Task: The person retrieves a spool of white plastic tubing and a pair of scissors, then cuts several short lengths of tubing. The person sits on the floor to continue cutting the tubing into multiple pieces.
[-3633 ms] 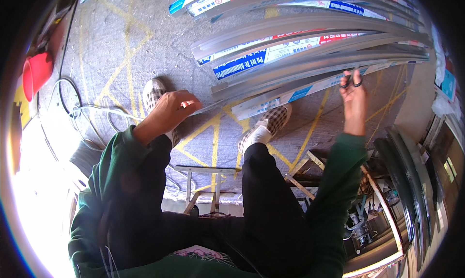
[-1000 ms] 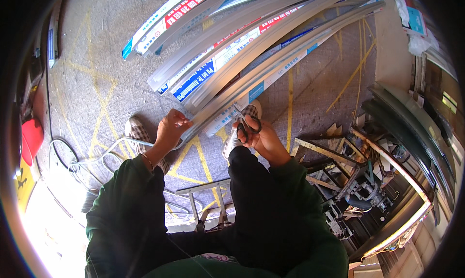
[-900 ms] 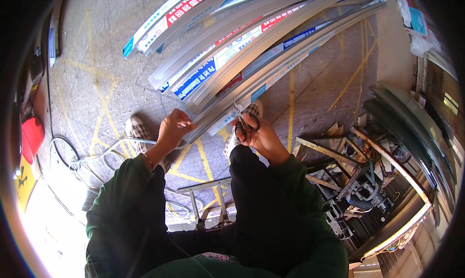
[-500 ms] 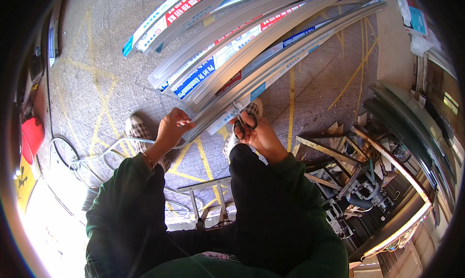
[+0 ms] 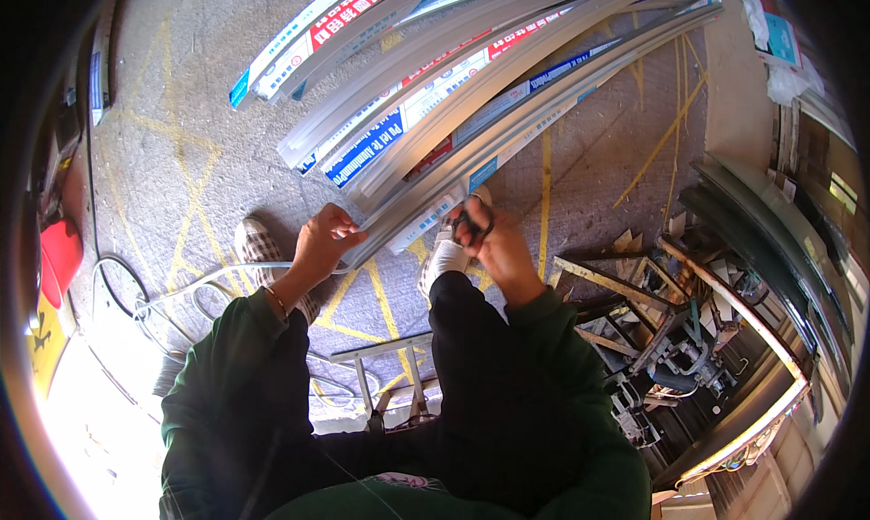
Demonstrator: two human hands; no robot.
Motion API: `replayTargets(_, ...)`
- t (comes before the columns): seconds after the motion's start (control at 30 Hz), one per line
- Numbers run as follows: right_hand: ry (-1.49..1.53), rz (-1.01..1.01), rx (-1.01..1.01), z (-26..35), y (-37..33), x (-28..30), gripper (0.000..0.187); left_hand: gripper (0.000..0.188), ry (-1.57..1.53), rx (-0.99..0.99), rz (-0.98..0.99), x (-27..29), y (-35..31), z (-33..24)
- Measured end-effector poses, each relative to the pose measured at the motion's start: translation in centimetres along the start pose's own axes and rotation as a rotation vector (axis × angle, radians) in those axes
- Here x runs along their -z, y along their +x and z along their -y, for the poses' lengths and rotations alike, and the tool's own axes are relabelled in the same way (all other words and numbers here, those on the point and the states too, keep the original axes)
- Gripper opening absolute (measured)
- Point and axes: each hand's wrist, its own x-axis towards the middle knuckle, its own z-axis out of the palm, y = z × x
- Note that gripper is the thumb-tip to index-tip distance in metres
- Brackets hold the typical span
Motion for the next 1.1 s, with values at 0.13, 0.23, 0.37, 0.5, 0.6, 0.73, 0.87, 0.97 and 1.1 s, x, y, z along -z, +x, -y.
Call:
replayTargets(0.13,-0.090,-0.104,0.192,5.2,2.6,3.3,0.037,0.035,0.026,0.006,-0.001,0.0,0.0,0.0)
replayTargets(0.23,-0.050,-0.202,0.329,10.6,6.1,6.7,0.037,0.037,0.041,-0.007,0.008,0.1,0.0,0.1)
replayTargets(0.37,-0.088,-0.354,0.480,17.9,10.7,10.4,0.030,0.036,0.047,0.000,0.012,0.1,0.1,0.1)
replayTargets(0.5,-0.112,-0.257,0.473,18.7,11.2,10.6,0.032,0.032,0.031,0.011,-0.020,0.0,-0.1,-0.1)
replayTargets(0.6,-0.022,-0.161,0.390,14.1,8.2,8.3,0.032,0.031,0.021,0.033,-0.003,0.1,0.0,-0.2)
replayTargets(0.73,-0.075,-0.050,0.139,6.2,2.3,4.5,0.041,0.035,0.024,0.015,-0.001,0.0,0.0,0.0)
replayTargets(0.87,-0.015,0.071,0.031,2.0,-0.4,1.9,0.044,0.032,0.024,0.003,-0.019,-0.1,0.0,0.1)
replayTargets(0.97,-0.017,0.113,0.011,1.3,-0.7,1.1,0.046,0.032,0.030,0.003,-0.010,0.0,0.0,-0.1)
replayTargets(1.1,-0.014,0.112,0.006,0.7,-0.6,0.4,0.046,0.032,0.024,0.017,0.002,0.1,0.0,-0.2)
